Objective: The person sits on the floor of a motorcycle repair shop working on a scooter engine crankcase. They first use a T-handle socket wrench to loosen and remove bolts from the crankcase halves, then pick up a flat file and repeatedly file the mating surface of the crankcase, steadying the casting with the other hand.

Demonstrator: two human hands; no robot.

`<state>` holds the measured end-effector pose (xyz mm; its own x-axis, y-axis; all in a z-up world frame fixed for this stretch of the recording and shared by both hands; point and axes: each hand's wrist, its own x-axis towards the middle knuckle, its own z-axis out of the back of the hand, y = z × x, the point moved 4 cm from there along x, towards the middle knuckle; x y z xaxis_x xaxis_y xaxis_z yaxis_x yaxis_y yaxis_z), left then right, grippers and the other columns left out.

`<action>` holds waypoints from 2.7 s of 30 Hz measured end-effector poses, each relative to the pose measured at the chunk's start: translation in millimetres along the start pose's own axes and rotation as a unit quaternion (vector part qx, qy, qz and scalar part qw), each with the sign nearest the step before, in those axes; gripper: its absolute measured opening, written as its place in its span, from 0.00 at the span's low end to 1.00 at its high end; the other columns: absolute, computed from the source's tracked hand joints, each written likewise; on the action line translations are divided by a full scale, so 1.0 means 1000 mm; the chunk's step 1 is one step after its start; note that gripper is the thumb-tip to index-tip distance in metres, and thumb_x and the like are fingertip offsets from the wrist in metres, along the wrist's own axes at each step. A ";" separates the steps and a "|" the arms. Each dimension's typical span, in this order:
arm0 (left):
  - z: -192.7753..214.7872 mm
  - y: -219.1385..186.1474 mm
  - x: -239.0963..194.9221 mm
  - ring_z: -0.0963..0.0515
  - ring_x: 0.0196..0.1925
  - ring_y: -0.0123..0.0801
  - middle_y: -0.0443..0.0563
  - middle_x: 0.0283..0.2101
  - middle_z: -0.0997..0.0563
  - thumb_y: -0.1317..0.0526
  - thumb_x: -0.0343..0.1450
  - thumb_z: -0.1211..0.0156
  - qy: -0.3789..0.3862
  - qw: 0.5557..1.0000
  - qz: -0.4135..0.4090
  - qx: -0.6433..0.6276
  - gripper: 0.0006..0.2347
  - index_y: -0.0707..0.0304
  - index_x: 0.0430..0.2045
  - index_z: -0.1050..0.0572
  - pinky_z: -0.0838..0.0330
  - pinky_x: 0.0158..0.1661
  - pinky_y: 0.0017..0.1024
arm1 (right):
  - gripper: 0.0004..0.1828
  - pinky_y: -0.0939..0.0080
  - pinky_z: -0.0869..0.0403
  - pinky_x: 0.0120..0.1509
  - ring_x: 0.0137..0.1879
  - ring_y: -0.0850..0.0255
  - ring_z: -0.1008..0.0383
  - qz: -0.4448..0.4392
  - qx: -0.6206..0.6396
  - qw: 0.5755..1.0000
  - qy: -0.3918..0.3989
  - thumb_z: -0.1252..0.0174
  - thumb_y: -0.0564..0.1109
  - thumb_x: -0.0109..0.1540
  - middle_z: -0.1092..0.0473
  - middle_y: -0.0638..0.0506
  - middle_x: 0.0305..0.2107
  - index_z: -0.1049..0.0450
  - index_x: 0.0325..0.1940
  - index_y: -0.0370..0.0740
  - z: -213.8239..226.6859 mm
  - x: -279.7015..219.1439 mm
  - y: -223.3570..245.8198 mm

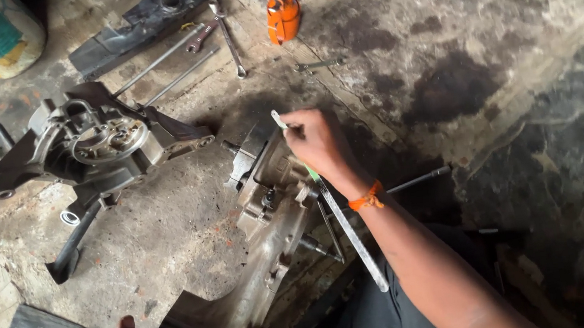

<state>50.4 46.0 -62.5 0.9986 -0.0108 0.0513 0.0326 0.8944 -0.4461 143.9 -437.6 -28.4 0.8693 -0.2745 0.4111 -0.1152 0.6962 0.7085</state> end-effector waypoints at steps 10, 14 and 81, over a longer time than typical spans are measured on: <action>0.021 -0.031 0.003 0.21 0.13 0.36 0.58 0.15 0.25 0.54 0.74 0.33 0.003 0.990 0.143 -0.013 0.17 0.72 0.21 0.19 0.28 0.22 0.31 | 0.15 0.65 0.22 0.47 0.42 0.62 0.18 -0.024 0.071 0.996 0.050 0.37 0.36 0.62 0.20 0.45 0.42 0.20 0.53 0.33 0.004 -0.001 -0.001; 0.004 -0.004 0.004 0.20 0.15 0.35 0.57 0.17 0.23 0.54 0.73 0.33 0.019 0.989 0.142 -0.020 0.17 0.72 0.21 0.19 0.27 0.23 0.32 | 0.18 0.66 0.21 0.38 0.38 0.61 0.19 -0.079 0.179 0.965 0.176 0.38 0.39 0.61 0.21 0.46 0.41 0.23 0.56 0.35 -0.002 0.000 -0.006; 0.061 -0.090 -0.012 0.14 0.23 0.45 0.56 0.19 0.17 0.38 0.72 0.45 0.030 0.985 0.158 0.062 0.21 0.54 0.27 0.16 0.20 0.30 0.40 | 0.08 0.60 0.24 0.43 0.38 0.59 0.25 -0.121 0.617 0.765 -0.144 0.46 0.43 0.72 0.27 0.45 0.33 0.28 0.44 0.35 0.098 0.016 0.008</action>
<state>33.1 -7.0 31.0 0.9591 0.2533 -0.1264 -0.2811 0.9052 -0.3186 109.9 -501.6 40.2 0.8158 -0.5541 0.1660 -0.4874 -0.5040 0.7131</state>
